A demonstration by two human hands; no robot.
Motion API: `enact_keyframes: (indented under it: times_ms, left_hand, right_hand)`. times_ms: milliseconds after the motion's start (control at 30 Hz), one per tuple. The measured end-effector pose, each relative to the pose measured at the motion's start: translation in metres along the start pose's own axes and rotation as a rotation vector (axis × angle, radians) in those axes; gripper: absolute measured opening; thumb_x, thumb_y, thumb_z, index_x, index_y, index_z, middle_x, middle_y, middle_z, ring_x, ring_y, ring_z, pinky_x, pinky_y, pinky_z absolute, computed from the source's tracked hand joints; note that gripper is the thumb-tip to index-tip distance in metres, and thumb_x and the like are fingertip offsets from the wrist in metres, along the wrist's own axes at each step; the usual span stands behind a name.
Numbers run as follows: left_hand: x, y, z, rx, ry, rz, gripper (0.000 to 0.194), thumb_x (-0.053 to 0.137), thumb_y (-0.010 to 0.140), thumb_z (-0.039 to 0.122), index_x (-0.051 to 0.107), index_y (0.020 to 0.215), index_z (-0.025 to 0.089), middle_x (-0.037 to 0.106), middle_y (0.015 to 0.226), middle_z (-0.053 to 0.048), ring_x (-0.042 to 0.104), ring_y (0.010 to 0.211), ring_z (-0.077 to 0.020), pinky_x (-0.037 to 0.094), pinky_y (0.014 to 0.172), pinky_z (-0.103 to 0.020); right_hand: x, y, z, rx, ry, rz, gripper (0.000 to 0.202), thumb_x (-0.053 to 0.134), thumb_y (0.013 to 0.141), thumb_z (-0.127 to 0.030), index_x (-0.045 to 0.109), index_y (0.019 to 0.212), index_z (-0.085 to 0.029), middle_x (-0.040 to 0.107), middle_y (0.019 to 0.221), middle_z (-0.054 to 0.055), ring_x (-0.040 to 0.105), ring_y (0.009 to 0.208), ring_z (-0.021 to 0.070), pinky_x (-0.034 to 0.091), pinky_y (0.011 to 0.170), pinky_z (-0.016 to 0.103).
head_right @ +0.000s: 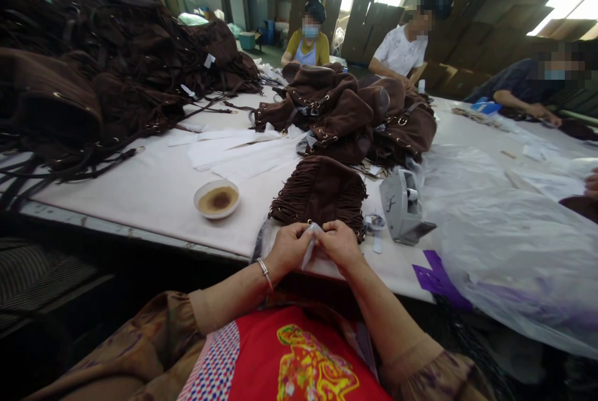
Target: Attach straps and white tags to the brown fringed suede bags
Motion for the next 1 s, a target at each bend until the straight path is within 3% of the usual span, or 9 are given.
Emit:
enact_keyframes:
  times_ms: [167, 300, 433, 600, 700, 900, 1000]
  left_hand:
    - [0.010, 0.001, -0.017, -0.207, -0.244, -0.076, 0.027, 0.056, 0.088, 0.034, 0.071, 0.097, 0.014, 0.073, 0.078, -0.005, 0.064, 0.064, -0.0147, 0.052, 0.057, -0.025]
    - [0.015, 0.000, -0.023, -0.336, -0.423, -0.094, 0.023, 0.056, 0.088, 0.032, 0.068, 0.098, 0.015, 0.071, 0.073, -0.004, 0.062, 0.056, -0.0128, 0.052, 0.051, -0.024]
    - [0.015, 0.000, -0.019, -0.410, -0.562, -0.121, 0.020, 0.058, 0.088, 0.030, 0.067, 0.096, 0.014, 0.068, 0.069, -0.003, 0.061, 0.054, -0.0123, 0.054, 0.054, -0.025]
    - [0.009, 0.001, -0.010, -0.461, -0.599, -0.148, 0.020, 0.055, 0.092, 0.026, 0.068, 0.097, 0.011, 0.070, 0.075, -0.008, 0.063, 0.058, -0.0133, 0.054, 0.062, -0.029]
    - [0.009, 0.002, -0.010, -0.474, -0.582, -0.162, 0.021, 0.054, 0.093, 0.026, 0.068, 0.097, 0.010, 0.070, 0.076, -0.009, 0.064, 0.061, -0.0155, 0.054, 0.065, -0.032]
    - [0.010, -0.002, -0.010, -0.400, -0.533, -0.126, 0.021, 0.052, 0.092, 0.029, 0.065, 0.092, 0.012, 0.067, 0.071, -0.005, 0.058, 0.054, -0.0119, 0.049, 0.054, -0.025]
    - [0.003, -0.018, -0.005, -0.477, -0.646, -0.141, 0.023, 0.046, 0.095, 0.031, 0.061, 0.094, 0.013, 0.066, 0.072, -0.004, 0.060, 0.058, -0.0127, 0.052, 0.055, -0.025]
  right_hand:
    - [-0.004, 0.003, -0.002, -0.032, -0.133, -0.029, 0.031, 0.076, 0.065, -0.045, 0.056, 0.071, -0.021, 0.060, 0.051, -0.001, 0.044, 0.038, 0.0096, 0.027, 0.035, 0.021]
    - [-0.009, 0.003, 0.003, 0.005, -0.203, -0.028, 0.037, 0.073, 0.067, -0.053, 0.057, 0.063, -0.020, 0.053, 0.044, -0.003, 0.038, 0.035, 0.0076, 0.023, 0.034, 0.021]
    - [-0.004, -0.001, 0.012, 0.053, -0.020, -0.090, 0.045, 0.072, 0.067, -0.059, 0.052, 0.058, -0.019, 0.045, 0.040, -0.005, 0.031, 0.033, 0.0058, 0.019, 0.033, 0.021]
    - [0.006, -0.005, 0.016, 0.114, 0.338, -0.168, 0.039, 0.079, 0.060, -0.047, 0.056, 0.071, -0.018, 0.053, 0.049, -0.005, 0.026, 0.034, 0.0016, 0.015, 0.033, 0.017]
    - [0.006, -0.008, 0.016, 0.158, 0.352, -0.189, 0.035, 0.078, 0.060, -0.041, 0.057, 0.075, -0.017, 0.056, 0.053, -0.004, 0.025, 0.034, 0.0005, 0.013, 0.032, 0.015]
    - [0.010, -0.008, 0.014, 0.216, 0.294, -0.183, 0.043, 0.078, 0.064, -0.050, 0.053, 0.071, -0.017, 0.045, 0.047, -0.008, 0.025, 0.033, 0.0009, 0.012, 0.032, 0.015]
    - [0.014, -0.006, 0.015, 0.185, 0.369, -0.191, 0.045, 0.082, 0.061, -0.048, 0.050, 0.068, -0.018, 0.041, 0.045, -0.010, 0.026, 0.034, 0.0009, 0.014, 0.033, 0.015]
Point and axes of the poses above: each hand's wrist, its own y-axis towards the middle knuckle, its own x-axis out of the palm, z = x × y, the point moved 4 cm from there along y, towards the middle knuckle
